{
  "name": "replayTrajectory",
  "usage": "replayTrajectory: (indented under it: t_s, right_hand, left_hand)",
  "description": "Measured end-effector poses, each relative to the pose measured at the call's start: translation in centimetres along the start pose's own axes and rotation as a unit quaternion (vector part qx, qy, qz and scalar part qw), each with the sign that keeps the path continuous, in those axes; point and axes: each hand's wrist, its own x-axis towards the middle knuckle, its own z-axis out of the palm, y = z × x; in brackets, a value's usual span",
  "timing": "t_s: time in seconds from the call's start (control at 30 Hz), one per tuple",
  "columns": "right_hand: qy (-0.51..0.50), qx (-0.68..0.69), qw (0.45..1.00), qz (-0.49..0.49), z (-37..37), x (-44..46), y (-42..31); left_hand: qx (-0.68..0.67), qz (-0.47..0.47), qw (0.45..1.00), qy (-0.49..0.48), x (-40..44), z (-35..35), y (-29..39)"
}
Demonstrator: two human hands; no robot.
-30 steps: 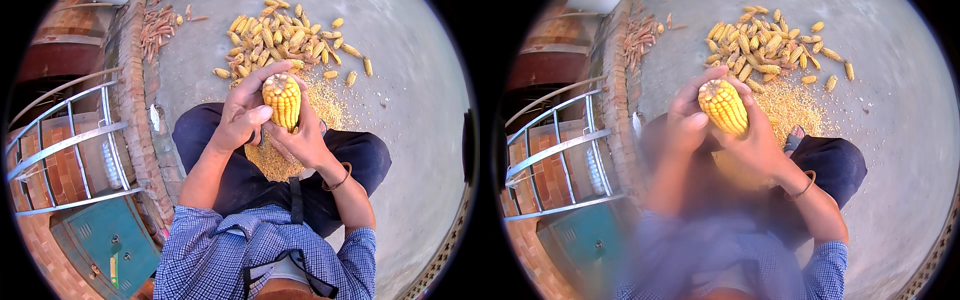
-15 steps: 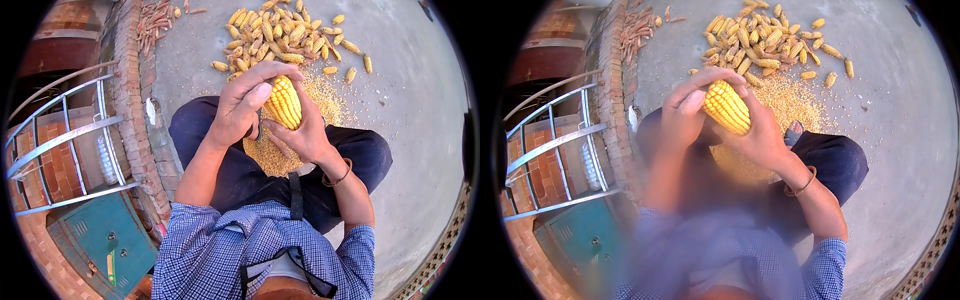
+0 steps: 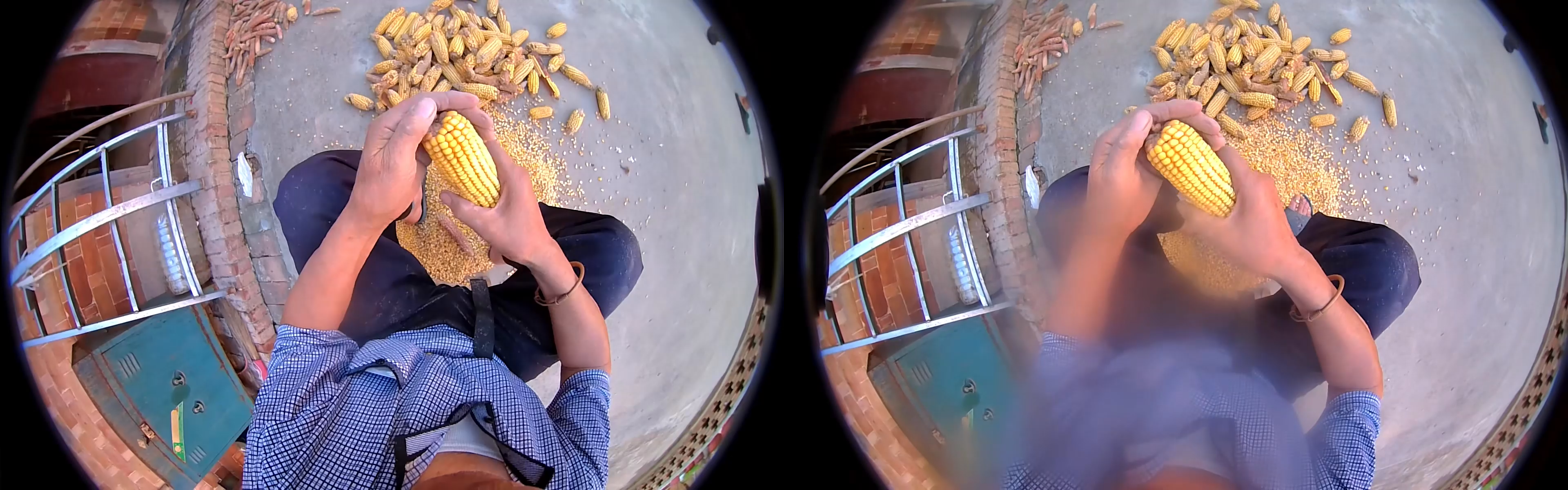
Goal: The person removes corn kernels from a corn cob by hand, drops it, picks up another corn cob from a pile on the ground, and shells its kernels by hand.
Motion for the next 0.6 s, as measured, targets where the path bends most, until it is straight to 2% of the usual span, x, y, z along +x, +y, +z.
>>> replayTrajectory:
  t_s: [0.07,0.17,0.37,0.5,0.6]
  right_hand:
    - [-0.023,0.002,0.999,0.045,-0.3,0.1,-0.4]
    - [-0.028,-0.008,0.998,0.061,-0.3,0.1,-0.2]
    - [-0.058,-0.036,0.998,0.017,-0.6,-0.3,-1.0]
    - [-0.116,0.186,0.97,0.103,-0.5,-0.4,-0.1]
    - [-0.119,0.255,0.95,0.136,-0.3,-0.5,-0.5]
  left_hand:
    - [0.015,0.025,1.0,0.001,0.1,0.2,-0.4]
    - [0.03,0.036,0.999,-0.001,0.1,-0.2,-1.0]
    - [-0.004,0.028,1.0,0.01,0.2,-0.7,-1.0]
    - [-0.044,0.004,0.999,0.024,0.3,-0.7,-0.8]
    - [-0.044,-0.002,0.999,0.016,0.3,-0.8,-0.8]
